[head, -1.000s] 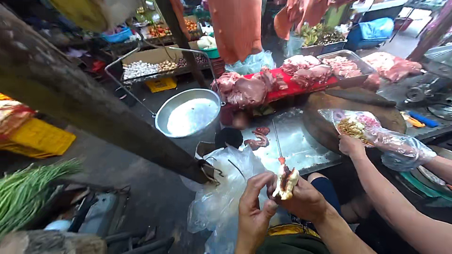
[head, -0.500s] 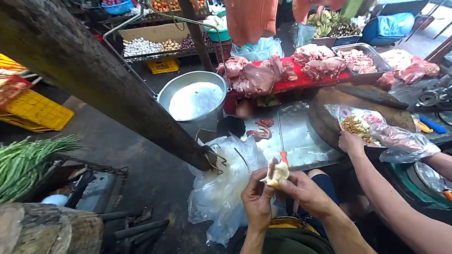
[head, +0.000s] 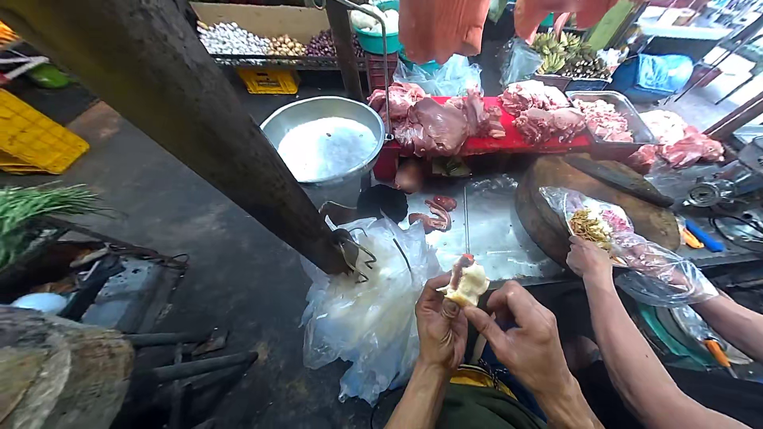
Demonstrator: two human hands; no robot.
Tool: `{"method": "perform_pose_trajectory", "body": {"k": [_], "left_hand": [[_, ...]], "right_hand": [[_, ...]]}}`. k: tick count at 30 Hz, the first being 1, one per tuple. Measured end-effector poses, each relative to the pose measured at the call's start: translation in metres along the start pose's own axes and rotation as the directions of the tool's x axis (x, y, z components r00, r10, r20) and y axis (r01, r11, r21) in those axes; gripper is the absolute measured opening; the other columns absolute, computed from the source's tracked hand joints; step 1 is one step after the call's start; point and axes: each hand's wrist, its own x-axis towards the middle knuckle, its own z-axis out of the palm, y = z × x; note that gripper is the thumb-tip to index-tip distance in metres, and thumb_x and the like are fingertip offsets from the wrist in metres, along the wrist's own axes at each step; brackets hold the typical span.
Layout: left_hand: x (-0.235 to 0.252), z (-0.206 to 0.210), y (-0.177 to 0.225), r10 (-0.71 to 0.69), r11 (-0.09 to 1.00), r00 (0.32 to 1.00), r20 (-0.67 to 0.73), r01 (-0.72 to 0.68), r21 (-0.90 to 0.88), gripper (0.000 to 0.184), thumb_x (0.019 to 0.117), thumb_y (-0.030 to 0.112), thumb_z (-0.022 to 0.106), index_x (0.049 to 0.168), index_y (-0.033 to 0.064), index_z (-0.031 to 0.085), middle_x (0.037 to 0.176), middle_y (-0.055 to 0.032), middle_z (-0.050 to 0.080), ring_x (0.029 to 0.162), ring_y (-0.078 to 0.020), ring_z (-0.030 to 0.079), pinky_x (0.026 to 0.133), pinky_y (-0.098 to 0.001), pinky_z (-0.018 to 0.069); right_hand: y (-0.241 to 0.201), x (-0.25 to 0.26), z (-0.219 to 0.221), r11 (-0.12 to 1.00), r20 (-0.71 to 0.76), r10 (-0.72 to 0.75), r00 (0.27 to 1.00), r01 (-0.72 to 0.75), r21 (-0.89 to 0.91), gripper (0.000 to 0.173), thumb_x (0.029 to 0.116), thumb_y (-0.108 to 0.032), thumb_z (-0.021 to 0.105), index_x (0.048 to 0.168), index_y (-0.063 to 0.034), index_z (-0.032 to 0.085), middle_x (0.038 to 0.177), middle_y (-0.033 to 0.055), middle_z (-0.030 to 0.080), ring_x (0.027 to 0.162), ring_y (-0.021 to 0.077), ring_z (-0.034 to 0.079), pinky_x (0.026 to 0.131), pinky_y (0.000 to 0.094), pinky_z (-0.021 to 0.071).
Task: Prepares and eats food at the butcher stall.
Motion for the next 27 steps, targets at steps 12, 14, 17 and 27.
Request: {"method": "perform_pose_trajectory", "body": {"k": [12, 14, 17, 27], "left_hand": [[0.006, 0.011, 0.012, 0.17, 0.934, 0.98, 0.103, -0.194, 0.301, 0.027, 0.0844, 0.016, 0.083, 0.109, 0.0096, 0.072, 0.119, -0.0091, 0.068, 0.104, -0.0154, 0.069, 0.085, -0.0301, 0.0609], [0.006, 0.011, 0.014, 0.2, 0.894, 0.971, 0.132, -0.236, 0.38, 0.03, 0.0847, 0.02, 0.083, 0.111, 0.0105, 0.072, 0.12, -0.0075, 0.068, 0.106, -0.0145, 0.068, 0.087, -0.0294, 0.0603], [0.007, 0.013, 0.014, 0.227, 0.856, 0.963, 0.147, -0.269, 0.441, 0.039, 0.0816, 0.022, 0.087, 0.114, 0.0094, 0.069, 0.121, -0.0077, 0.068, 0.108, -0.0158, 0.068, 0.091, -0.031, 0.0593], [0.005, 0.013, 0.016, 0.216, 0.876, 0.976, 0.028, -0.207, 0.435, 0.033, 0.0854, 0.017, 0.083, 0.112, 0.0037, 0.067, 0.113, -0.011, 0.071, 0.097, -0.0145, 0.071, 0.084, -0.0296, 0.0608]], "right_hand": [[0.005, 0.009, -0.008, 0.985, -0.018, -0.17, 0.985, 0.17, 0.018, 0.023, 0.094, -0.03, 0.075, 0.11, -0.0128, 0.074, 0.114, 0.0029, 0.07, 0.117, 0.0182, 0.061, 0.102, 0.0349, 0.0496], [0.005, 0.01, -0.009, 0.985, -0.022, -0.145, 0.989, 0.147, 0.09, 0.02, 0.096, -0.028, 0.073, 0.109, -0.0129, 0.075, 0.114, 0.003, 0.071, 0.118, 0.0178, 0.061, 0.102, 0.0349, 0.051], [0.005, 0.012, -0.009, 0.981, -0.025, -0.141, 0.99, 0.143, 0.129, 0.017, 0.0974, -0.026, 0.071, 0.108, -0.0136, 0.076, 0.114, 0.0025, 0.071, 0.118, 0.0174, 0.061, 0.102, 0.0348, 0.0514], [0.005, 0.013, -0.009, 0.954, -0.006, -0.057, 0.998, 0.057, 0.295, 0.017, 0.1009, -0.02, 0.064, 0.108, -0.0085, 0.075, 0.112, 0.0052, 0.072, 0.114, 0.0186, 0.065, 0.1, 0.0352, 0.0554]]}}
